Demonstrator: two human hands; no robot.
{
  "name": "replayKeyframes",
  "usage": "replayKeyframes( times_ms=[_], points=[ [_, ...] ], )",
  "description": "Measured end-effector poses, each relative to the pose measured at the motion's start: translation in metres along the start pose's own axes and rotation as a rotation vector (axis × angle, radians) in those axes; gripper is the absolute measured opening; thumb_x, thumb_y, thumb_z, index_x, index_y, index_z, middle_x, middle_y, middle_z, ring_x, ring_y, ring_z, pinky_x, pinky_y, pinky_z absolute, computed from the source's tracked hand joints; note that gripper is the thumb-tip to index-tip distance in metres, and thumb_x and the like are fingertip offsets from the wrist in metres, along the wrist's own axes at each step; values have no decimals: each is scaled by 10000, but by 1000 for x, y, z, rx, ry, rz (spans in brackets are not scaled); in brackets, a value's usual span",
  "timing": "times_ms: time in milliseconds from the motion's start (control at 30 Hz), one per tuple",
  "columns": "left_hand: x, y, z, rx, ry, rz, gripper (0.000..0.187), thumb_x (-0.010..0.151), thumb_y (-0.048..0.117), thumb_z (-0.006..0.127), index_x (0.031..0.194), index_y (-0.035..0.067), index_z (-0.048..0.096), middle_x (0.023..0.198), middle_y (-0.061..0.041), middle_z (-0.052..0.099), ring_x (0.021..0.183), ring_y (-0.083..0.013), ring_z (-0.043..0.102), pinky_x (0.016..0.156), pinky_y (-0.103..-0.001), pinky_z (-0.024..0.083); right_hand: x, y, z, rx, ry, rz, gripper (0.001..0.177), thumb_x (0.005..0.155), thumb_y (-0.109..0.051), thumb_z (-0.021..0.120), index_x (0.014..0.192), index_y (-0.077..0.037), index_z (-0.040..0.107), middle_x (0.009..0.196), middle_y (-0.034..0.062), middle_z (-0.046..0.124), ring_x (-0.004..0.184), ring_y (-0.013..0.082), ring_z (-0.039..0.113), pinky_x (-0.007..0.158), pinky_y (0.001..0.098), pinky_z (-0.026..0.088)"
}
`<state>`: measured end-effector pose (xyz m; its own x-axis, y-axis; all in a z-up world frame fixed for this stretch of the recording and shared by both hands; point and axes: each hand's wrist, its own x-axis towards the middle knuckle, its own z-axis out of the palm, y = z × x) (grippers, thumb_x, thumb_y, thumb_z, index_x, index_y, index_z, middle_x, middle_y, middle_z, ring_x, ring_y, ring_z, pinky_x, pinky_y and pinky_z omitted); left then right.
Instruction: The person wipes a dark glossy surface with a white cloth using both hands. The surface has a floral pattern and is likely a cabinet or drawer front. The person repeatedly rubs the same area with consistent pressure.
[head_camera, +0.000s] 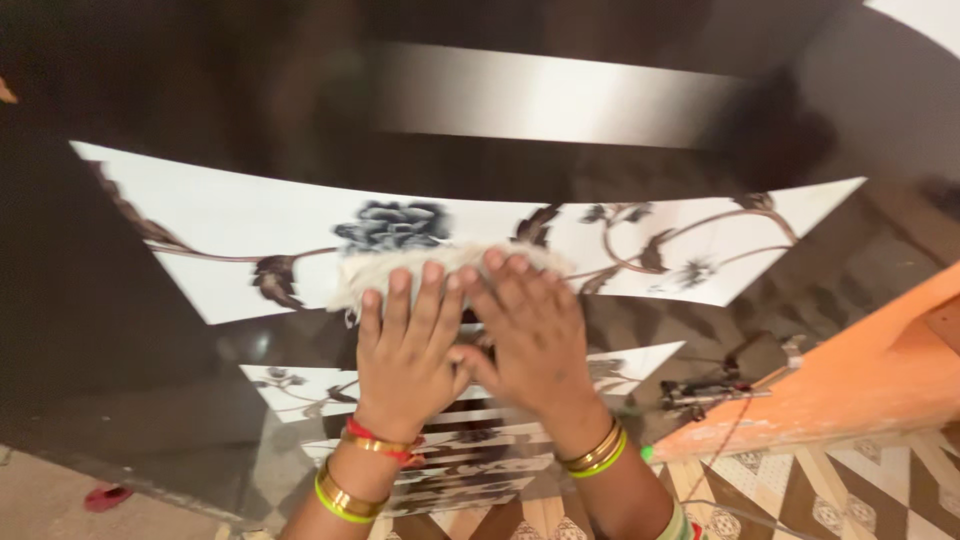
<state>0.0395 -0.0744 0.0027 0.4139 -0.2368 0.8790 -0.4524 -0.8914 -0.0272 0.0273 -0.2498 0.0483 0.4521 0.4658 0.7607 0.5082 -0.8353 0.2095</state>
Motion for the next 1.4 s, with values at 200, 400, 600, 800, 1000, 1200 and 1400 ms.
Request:
replayKeyframes(
  times_ms=[200, 400, 600, 800, 1000, 1200, 1400],
  points=[
    [81, 75, -1, 0, 18, 76, 612, 1081, 308, 440, 1663, 135, 366, 1721, -52, 267, 1602, -269, 170, 1316, -483, 43, -7, 83, -40, -101, 48, 130, 768, 1059, -645, 384, 1629, -129, 368, 1706, 156, 248, 1605, 329, 181, 1299, 520, 125],
    [126, 146, 8, -121, -44, 161, 605, 1115, 264, 415, 1680, 76, 311, 1740, -40, 239, 1613, -222, 158, 1330, -436, 54, -41, 149, -71, -88, 100, 264, 827, 1066, -689, 268, 1667, -122, 274, 1738, 193, 187, 1640, 374, 153, 1325, 555, 122],
    [117, 193, 44, -204, -103, 230, 607, 1087, 236, 415, 1662, 82, 293, 1727, -14, 257, 1600, -172, 188, 1327, -379, 93, -106, 183, -58, -6, 114, 385, 850, 1071, -704, 233, 1684, -121, 159, 1757, 206, 73, 1652, 430, 79, 1329, 591, 96],
    [55, 218, 92, -274, -244, 259, 663, 1002, 218, 471, 1634, 116, 299, 1697, 4, 302, 1561, -125, 264, 1295, -336, 180, -195, 172, 1, 93, 100, 530, 862, 1057, -682, 202, 1669, -79, 122, 1743, 240, 35, 1632, 446, 31, 1297, 611, 49],
    [-33, 222, 122, -339, -464, 242, 702, 942, 219, 491, 1603, 91, 294, 1656, -25, 316, 1514, -135, 285, 1240, -354, 203, -279, 126, 45, 217, -23, 562, 858, 1075, -630, 244, 1629, 17, 143, 1705, 299, 69, 1586, 481, 59, 1260, 604, 72],
    [-53, 209, 121, -255, -470, 276, 709, 950, 272, 478, 1613, 108, 286, 1668, -6, 304, 1534, -127, 258, 1263, -353, 174, -280, 117, 40, 71, -66, 447, 837, 1055, -609, 298, 1608, 9, 191, 1675, 297, 130, 1563, 474, 124, 1248, 617, 83],
    [23, 184, 91, -122, -199, 310, 661, 1049, 325, 427, 1657, 131, 259, 1725, 14, 226, 1585, -124, 176, 1316, -346, 114, -181, 138, 10, -52, 109, 335, 858, 1069, -651, 196, 1649, -22, 135, 1708, 277, 82, 1600, 469, 80, 1287, 646, 86]
  ],
)
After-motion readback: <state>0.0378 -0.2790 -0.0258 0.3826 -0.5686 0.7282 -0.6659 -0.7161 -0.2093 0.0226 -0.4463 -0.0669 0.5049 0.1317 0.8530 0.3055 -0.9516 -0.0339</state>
